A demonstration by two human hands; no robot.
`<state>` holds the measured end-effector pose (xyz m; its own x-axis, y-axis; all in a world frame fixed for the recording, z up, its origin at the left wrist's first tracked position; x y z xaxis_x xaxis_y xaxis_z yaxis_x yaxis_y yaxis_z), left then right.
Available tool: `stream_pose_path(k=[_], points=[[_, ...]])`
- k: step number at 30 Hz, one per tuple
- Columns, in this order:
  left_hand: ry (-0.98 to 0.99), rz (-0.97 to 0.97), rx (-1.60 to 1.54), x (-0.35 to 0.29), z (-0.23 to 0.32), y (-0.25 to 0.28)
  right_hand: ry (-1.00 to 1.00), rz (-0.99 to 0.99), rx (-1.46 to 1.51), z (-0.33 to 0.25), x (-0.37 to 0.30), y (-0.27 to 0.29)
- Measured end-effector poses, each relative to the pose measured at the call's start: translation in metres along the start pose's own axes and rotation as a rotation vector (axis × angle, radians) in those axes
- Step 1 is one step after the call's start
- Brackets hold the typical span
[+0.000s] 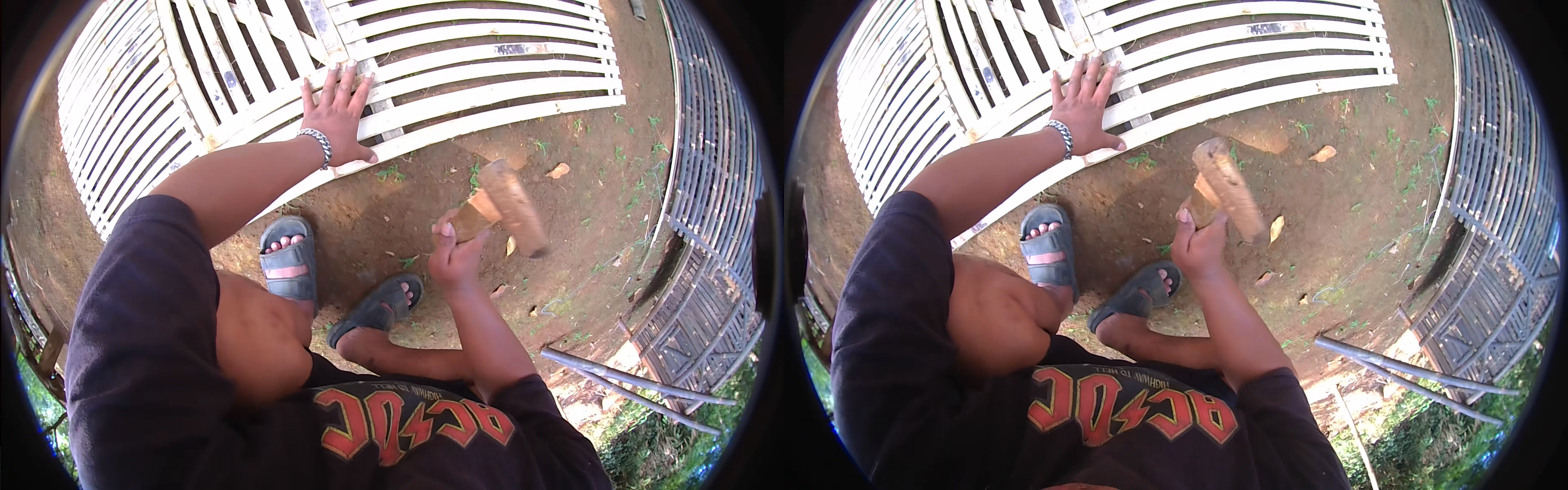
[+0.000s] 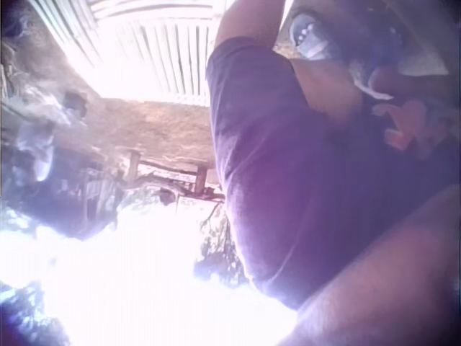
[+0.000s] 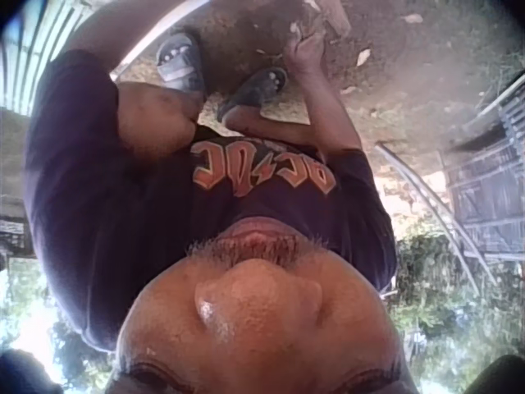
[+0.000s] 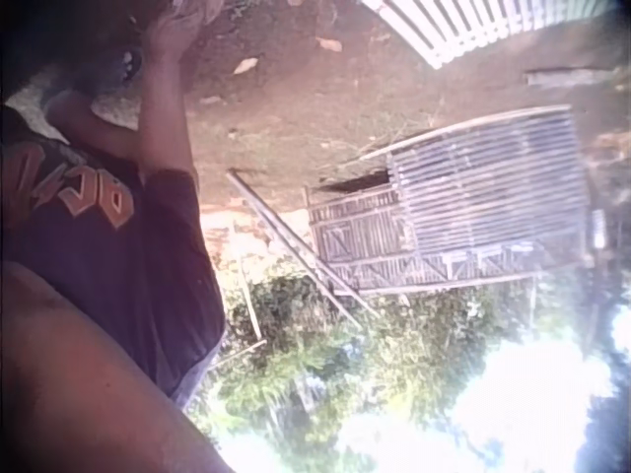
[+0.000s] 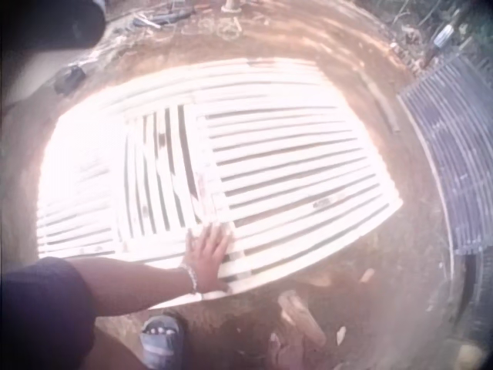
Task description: The person assembles a rectangular bamboo lattice structure on the ground. They use a hammer to drive nails into the bamboo slats, securing them to a frame. The person adjusts the position of the structure and continues hammering along the edges to complete the assembly.
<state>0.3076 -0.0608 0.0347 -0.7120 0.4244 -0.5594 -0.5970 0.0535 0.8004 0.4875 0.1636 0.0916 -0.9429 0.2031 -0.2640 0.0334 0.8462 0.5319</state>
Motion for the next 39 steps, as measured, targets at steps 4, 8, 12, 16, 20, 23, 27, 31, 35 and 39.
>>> stream_pose_path(k=[4, 8, 12, 16, 20, 23, 27, 31, 35, 39], points=[[0.018, 0.019, -0.006, 0.001, 0.002, 0.003, -0.295, -0.261, -0.529, 0.018, 0.02, -0.022], [0.019, 0.026, -0.031, 0.0, -0.002, -0.001, -0.321, -0.209, -0.468, -0.006, 0.025, -0.018], [0.022, 0.011, -0.026, 0.002, 0.001, -0.001, -0.216, -0.059, -0.256, 0.016, 0.012, -0.015], [0.014, 0.012, -0.028, 0.001, 0.002, 0.003, -0.339, -0.327, -0.626, 0.018, 0.026, -0.017], [0.018, 0.024, -0.02, -0.001, -0.004, -0.001, -0.468, -0.237, -0.158, -0.002, 0.021, -0.018], [-0.009, 0.026, -0.035, 0.001, -0.001, -0.001, -0.267, 0.074, 0.37, 0.0, 0.001, -0.019], [0.007, -0.018, -0.033, 0.002, 0.0, 0.002, -0.536, -0.244, -0.253, 0.027, -0.01, -0.031], [0.011, 0.011, -0.032, 0.0, -0.005, -0.003, -0.613, -0.132, 0.139, 0.01, -0.004, -0.027], [0.013, 0.027, -0.033, 0.003, -0.001, 0.0, -0.414, -0.186, -0.23, 0.023, -0.01, -0.038], [0.02, 0.02, -0.039, 0.004, -0.001, 0.001, -0.537, -0.248, -0.234, 0.027, -0.007, -0.043]])
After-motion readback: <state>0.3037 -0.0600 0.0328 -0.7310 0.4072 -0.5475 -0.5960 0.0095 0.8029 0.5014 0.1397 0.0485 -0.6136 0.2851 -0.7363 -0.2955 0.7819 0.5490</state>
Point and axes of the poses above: each hand's wrist, its own x-axis towards the middle knuckle, its own y-axis out of the back of the hand, z = x × y, the point moved 4 cm from there along x, towards the middle knuckle, and after that the axes turned 8 degrees about -y, right-handed, at the moved point
